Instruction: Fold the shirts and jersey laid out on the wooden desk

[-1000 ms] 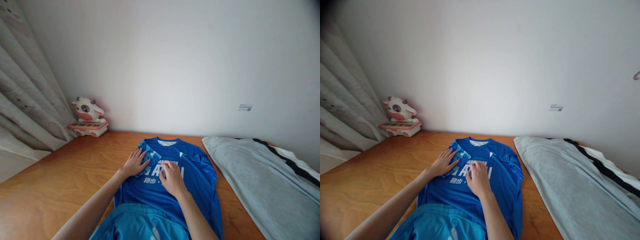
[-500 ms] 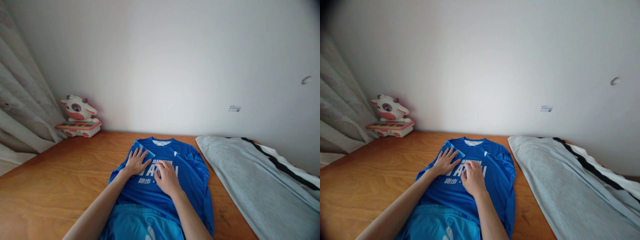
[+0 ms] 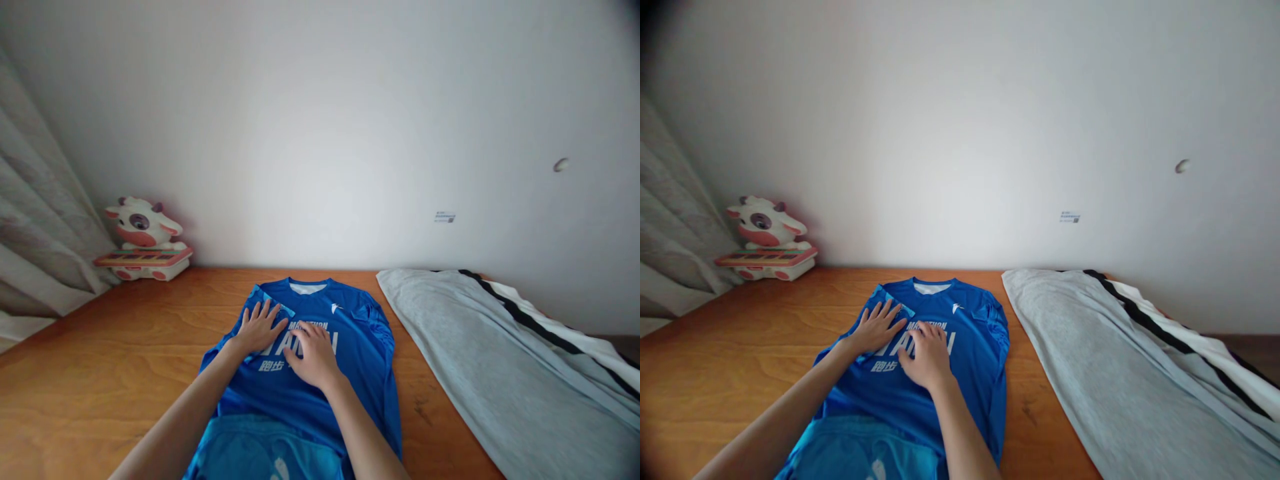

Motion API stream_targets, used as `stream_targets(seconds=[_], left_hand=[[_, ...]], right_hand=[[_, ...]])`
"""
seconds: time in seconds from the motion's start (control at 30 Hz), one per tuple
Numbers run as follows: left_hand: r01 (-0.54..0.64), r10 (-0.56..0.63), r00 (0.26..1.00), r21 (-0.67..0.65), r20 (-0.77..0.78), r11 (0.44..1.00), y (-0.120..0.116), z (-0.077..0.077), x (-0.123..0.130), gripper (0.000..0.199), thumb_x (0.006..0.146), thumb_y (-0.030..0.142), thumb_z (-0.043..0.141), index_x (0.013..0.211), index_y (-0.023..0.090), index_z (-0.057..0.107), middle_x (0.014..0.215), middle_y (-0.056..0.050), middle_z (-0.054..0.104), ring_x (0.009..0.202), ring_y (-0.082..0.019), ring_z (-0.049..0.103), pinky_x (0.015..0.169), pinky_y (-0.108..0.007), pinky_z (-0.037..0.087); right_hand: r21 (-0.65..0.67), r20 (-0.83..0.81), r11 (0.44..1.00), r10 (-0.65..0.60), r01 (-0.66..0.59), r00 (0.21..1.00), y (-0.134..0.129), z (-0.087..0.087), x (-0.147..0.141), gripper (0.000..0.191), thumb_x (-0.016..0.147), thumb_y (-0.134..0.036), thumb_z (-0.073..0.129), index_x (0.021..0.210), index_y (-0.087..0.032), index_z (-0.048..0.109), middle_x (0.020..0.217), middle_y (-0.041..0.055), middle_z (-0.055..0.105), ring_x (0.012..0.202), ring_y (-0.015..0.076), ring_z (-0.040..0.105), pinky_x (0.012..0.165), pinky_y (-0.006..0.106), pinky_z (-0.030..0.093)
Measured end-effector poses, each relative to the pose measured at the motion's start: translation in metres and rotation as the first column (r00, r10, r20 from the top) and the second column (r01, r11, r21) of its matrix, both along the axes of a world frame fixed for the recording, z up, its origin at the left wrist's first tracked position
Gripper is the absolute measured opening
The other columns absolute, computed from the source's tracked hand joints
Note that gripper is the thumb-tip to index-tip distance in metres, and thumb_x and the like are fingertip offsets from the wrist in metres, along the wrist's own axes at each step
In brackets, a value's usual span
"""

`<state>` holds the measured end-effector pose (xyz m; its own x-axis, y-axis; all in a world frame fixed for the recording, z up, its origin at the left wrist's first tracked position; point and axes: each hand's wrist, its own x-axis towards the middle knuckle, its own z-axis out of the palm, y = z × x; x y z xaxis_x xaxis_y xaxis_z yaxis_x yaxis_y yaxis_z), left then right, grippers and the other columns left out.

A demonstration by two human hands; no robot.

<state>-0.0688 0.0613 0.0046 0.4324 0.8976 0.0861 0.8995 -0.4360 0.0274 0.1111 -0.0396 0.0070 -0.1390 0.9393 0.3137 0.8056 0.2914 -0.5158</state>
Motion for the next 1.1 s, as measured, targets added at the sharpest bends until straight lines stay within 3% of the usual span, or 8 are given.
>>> stream_targets(seconds=[0.17, 0.37, 0.43, 0.5, 0.63, 0.9, 1.0, 1.1], left_hand=[[-0.108, 0.107, 0.993, 0.02, 0.048, 0.994, -0.012, -0.001, 0.04, 0.061, 0.102, 0.05, 0.032, 0.152, 0.016, 0.042, 0.162, -0.021, 0.032, 0.149, -0.04, 0.029, 0.117, -0.061, 0.026], [-0.072, 0.071, 0.996, 0.028, 0.045, 0.997, -0.022, -0.013, 0.056, 0.069, 0.099, 0.06, 0.033, 0.155, 0.021, 0.04, 0.163, -0.017, 0.031, 0.151, -0.04, 0.026, 0.119, -0.061, 0.019], [-0.076, 0.075, 0.996, 0.032, 0.049, 0.997, -0.021, -0.015, 0.054, 0.069, 0.099, 0.061, 0.033, 0.155, 0.021, 0.04, 0.163, -0.016, 0.032, 0.151, -0.039, 0.026, 0.119, -0.061, 0.02], [-0.075, 0.073, 0.996, 0.032, 0.05, 0.997, -0.02, -0.015, 0.052, 0.068, 0.099, 0.06, 0.033, 0.154, 0.022, 0.04, 0.163, -0.016, 0.032, 0.151, -0.039, 0.026, 0.119, -0.061, 0.02], [-0.074, 0.072, 0.996, 0.03, 0.043, 0.997, -0.02, -0.013, 0.053, 0.066, 0.1, 0.058, 0.033, 0.154, 0.022, 0.04, 0.163, -0.015, 0.031, 0.151, -0.038, 0.025, 0.119, -0.061, 0.02], [-0.086, 0.086, 0.996, 0.01, 0.029, 0.996, -0.024, -0.009, 0.054, 0.068, 0.099, 0.06, 0.03, 0.155, 0.023, 0.039, 0.163, -0.015, 0.031, 0.152, -0.037, 0.025, 0.119, -0.061, 0.02], [-0.099, 0.098, 0.995, 0.02, 0.034, 0.995, -0.023, -0.009, 0.057, 0.066, 0.099, 0.058, 0.031, 0.153, 0.021, 0.042, 0.163, -0.016, 0.032, 0.151, -0.041, 0.025, 0.118, -0.068, 0.015], [-0.038, 0.036, 0.998, 0.036, 0.057, 0.999, -0.02, -0.005, 0.074, 0.06, 0.099, 0.05, 0.037, 0.149, 0.019, 0.047, 0.162, -0.016, 0.033, 0.15, -0.041, 0.027, 0.119, -0.066, 0.016]], right_hand=[[0.024, -0.081, 0.998, -0.049, 0.051, 0.996, 0.013, 0.011, 0.044, 0.025, 0.095, -0.028, 0.052, 0.112, -0.022, 0.07, 0.115, 0.0075, 0.073, 0.111, 0.0196, 0.066, 0.098, 0.032, 0.048], [0.145, 0.166, 0.86, -0.509, 0.49, 0.845, 0.008, 0.019, 0.143, 0.048, 0.087, -0.04, 0.063, 0.128, -0.014, 0.06, 0.121, 0.0171, 0.065, 0.115, 0.0324, 0.06, 0.095, 0.044, 0.047], [0.082, 0.178, 0.834, -0.551, 0.546, 0.815, 0.006, 0.013, 0.168, 0.062, 0.077, -0.053, 0.072, 0.124, -0.012, 0.063, 0.117, 0.0194, 0.066, 0.113, 0.0358, 0.061, 0.094, 0.045, 0.047], [-0.004, 0.087, 0.845, -0.532, 0.535, 0.842, 0.007, 0.005, 0.185, 0.054, 0.069, -0.052, 0.078, 0.108, -0.016, 0.07, 0.109, 0.0162, 0.069, 0.108, 0.0342, 0.063, 0.093, 0.043, 0.047], [-0.066, -0.118, 0.839, -0.545, 0.541, 0.83, 0.011, -0.013, 0.207, 0.022, 0.077, -0.039, 0.067, 0.089, -0.022, 0.071, 0.094, 0.0072, 0.074, 0.092, 0.0249, 0.069, 0.086, 0.034, 0.049], [-0.139, -0.373, 0.614, -0.759, 0.777, 0.534, -0.002, -0.033, 0.245, 0.051, 0.091, -0.047, 0.031, 0.118, -0.014, 0.06, 0.097, 0.0137, 0.075, 0.09, 0.0256, 0.07, 0.079, 0.034, 0.052], [-0.146, -0.413, 0.61, -0.753, 0.779, 0.512, -0.005, -0.034, 0.244, 0.06, 0.088, -0.059, 0.041, 0.123, -0.013, 0.057, 0.105, 0.0159, 0.074, 0.096, 0.0272, 0.07, 0.081, 0.033, 0.052], [-0.107, -0.321, 0.667, -0.725, 0.738, 0.609, -0.009, -0.028, 0.234, 0.084, 0.073, -0.063, 0.064, 0.137, -0.01, 0.047, 0.112, 0.0177, 0.072, 0.101, 0.0312, 0.069, 0.083, 0.036, 0.051]])
